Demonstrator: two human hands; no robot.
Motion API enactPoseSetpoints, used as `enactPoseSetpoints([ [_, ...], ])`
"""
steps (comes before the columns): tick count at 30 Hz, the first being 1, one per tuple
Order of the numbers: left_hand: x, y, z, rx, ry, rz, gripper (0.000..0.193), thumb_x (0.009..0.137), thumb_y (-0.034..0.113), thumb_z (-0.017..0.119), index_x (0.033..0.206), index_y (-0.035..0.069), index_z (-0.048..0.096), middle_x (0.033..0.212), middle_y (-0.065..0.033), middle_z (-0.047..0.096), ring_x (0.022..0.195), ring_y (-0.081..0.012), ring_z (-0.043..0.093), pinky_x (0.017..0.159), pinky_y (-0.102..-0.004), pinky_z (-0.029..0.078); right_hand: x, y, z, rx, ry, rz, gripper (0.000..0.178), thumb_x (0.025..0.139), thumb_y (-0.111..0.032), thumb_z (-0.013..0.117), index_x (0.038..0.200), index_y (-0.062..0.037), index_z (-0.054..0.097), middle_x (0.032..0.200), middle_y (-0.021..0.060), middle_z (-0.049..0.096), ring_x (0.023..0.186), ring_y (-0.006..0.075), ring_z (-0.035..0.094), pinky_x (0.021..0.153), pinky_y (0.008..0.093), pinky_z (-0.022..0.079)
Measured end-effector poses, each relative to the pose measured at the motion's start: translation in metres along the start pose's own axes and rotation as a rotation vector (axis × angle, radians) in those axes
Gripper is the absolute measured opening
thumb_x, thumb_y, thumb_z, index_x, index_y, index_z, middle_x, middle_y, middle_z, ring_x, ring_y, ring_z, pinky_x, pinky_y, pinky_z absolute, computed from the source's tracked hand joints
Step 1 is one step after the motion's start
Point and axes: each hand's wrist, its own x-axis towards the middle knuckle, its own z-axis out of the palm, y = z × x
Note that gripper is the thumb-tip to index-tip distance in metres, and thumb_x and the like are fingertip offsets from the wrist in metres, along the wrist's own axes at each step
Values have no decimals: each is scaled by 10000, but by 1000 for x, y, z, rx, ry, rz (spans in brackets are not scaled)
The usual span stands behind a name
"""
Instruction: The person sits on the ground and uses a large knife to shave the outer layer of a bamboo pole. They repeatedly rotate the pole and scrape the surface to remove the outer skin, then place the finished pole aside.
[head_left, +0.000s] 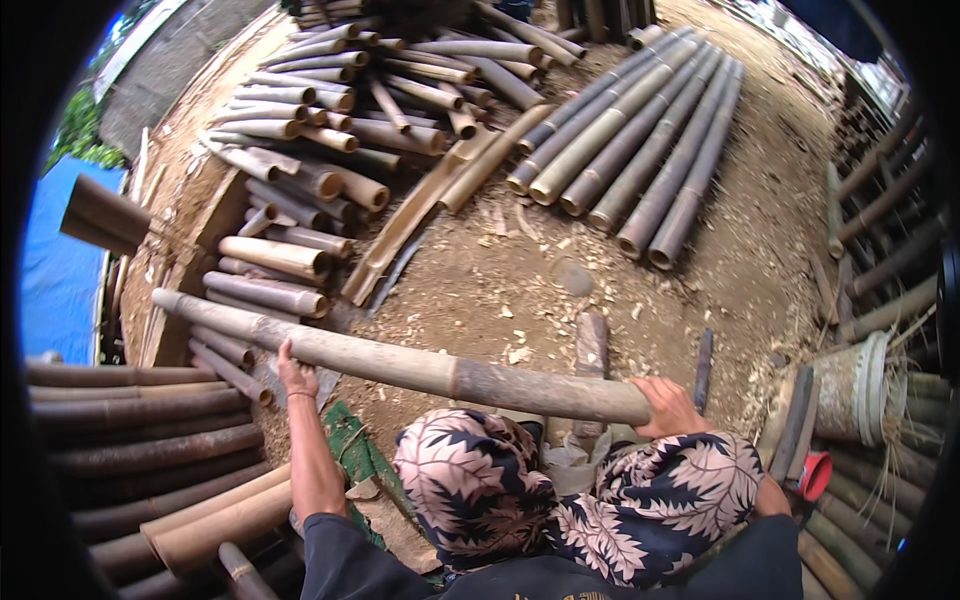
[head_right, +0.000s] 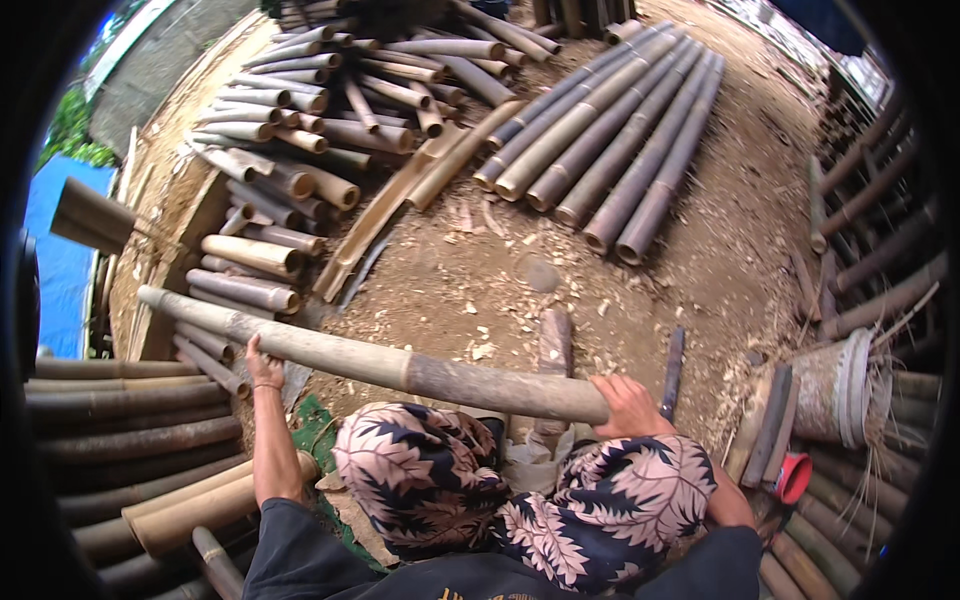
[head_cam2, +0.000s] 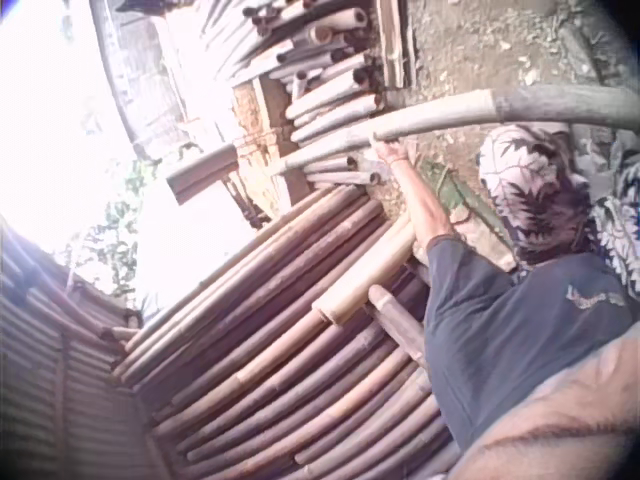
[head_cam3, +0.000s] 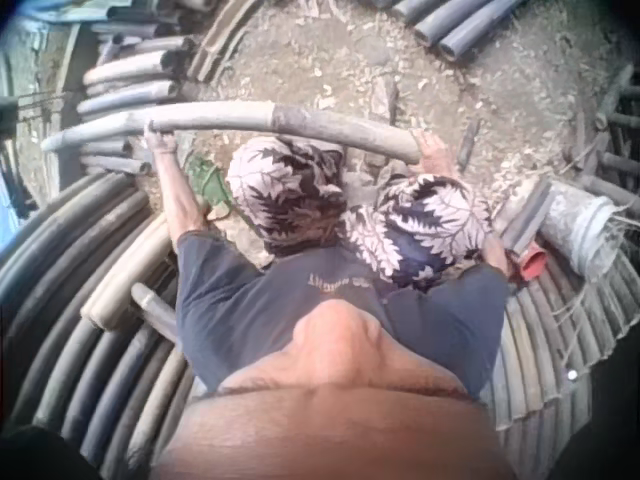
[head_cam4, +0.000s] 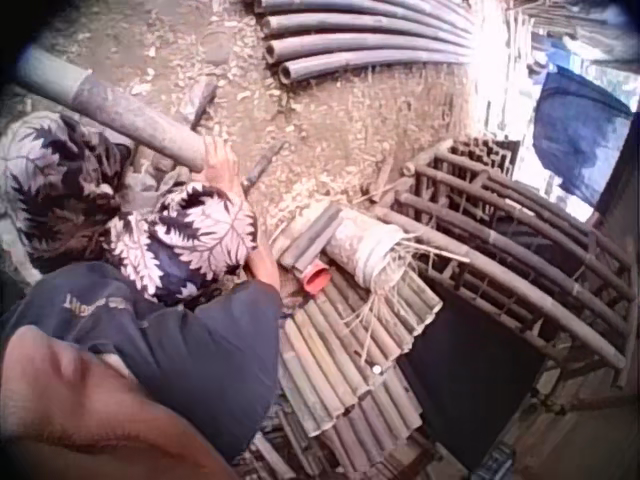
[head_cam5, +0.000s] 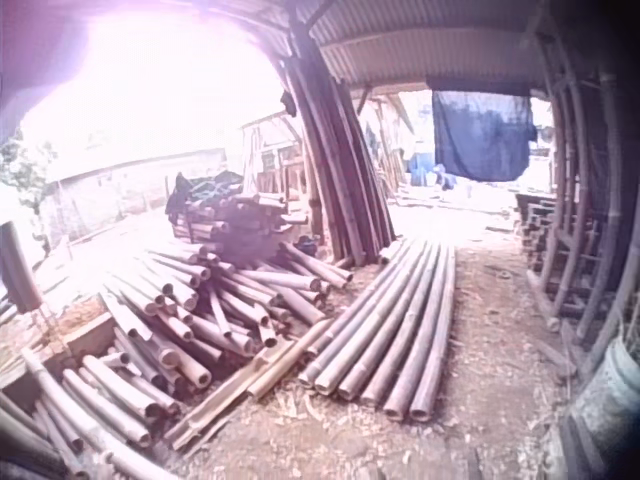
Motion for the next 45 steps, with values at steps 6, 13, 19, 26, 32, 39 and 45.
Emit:
enactPoseSetpoints([
  [6, -142, -68, 124, 1700, -593, 886, 924, 756, 417, 793, 1478, 33, 362, 1545, -231, 293, 1453, -370, 262, 1205, -475, 222, 65, 17, 53, 175, -242, 126, 879, 567, -408, 856, 1311, -81, 522, 1186, 160, 558, 1119, 341, 547, 965, 455, 460],
  [13, -203, -182, 200, 2071, -1358, 872, 916, 584, 456, 857, 1345, 132, 465, 1267, -133, 558, 1230, -321, 516, 1029, -470, 400, 88, 14, 56, 225, -153, 126, 909, 688, -589, 787, 1374, -64, 504, 1396, 177, 424, 1313, 368, 392, 1123, 493, 312],
  [19, -191, -188, 235, 2254, -1442, 609, 856, 534, 440, 872, 1244, 146, 495, 1138, -122, 643, 1109, -323, 613, 918, -467, 492, -70, 71, 89, 155, 197, 1023, 701, 814, -382, 751, 1361, -56, 457, 1335, 188, 448, 1262, 388, 444, 1043, 496, 391],
  [26, -194, -190, 241, 2169, -1551, 528, 695, 561, 343, 792, 1167, 93, 562, 1129, -153, 657, 1029, -336, 649, 880, -422, 535, -142, 78, 122, 83, 254, 1402, 790, 737, -212, 834, 1374, -58, 392, 1282, 207, 470, 1182, 420, 498, 992, 473, 429],
  [32, -189, -182, 254, 2252, -1547, 227, 703, 533, 335, 797, 1162, 87, 600, 1107, -153, 679, 1019, -326, 658, 882, -408, 534, -171, 98, 126, 456, 498, 1221, 558, 850, -179, 700, 1312, -18, 432, 1090, 219, 574, 1010, 373, 597, 901, 445, 485],
  [39, -186, -183, 248, 2291, -1478, 261, 832, 517, 372, 863, 1253, 102, 586, 1109, -137, 692, 1048, -322, 659, 923, -427, 514, -96, 28, 21, 721, 275, 864, 368, 903, -217, 647, 1172, -9, 507, 806, 143, 597, 698, 282, 625, 656, 405, 489],
  [45, -178, -183, 234, 2030, -1554, 722, 814, 531, 419, 849, 1225, 90, 577, 1055, -146, 680, 1011, -337, 660, 907, -431, 518, -31, 10, -7, 598, 28, 520, 394, 920, -232, 621, 1226, -20, 492, 917, 255, 646, 830, 449, 671, 716, 490, 533],
])
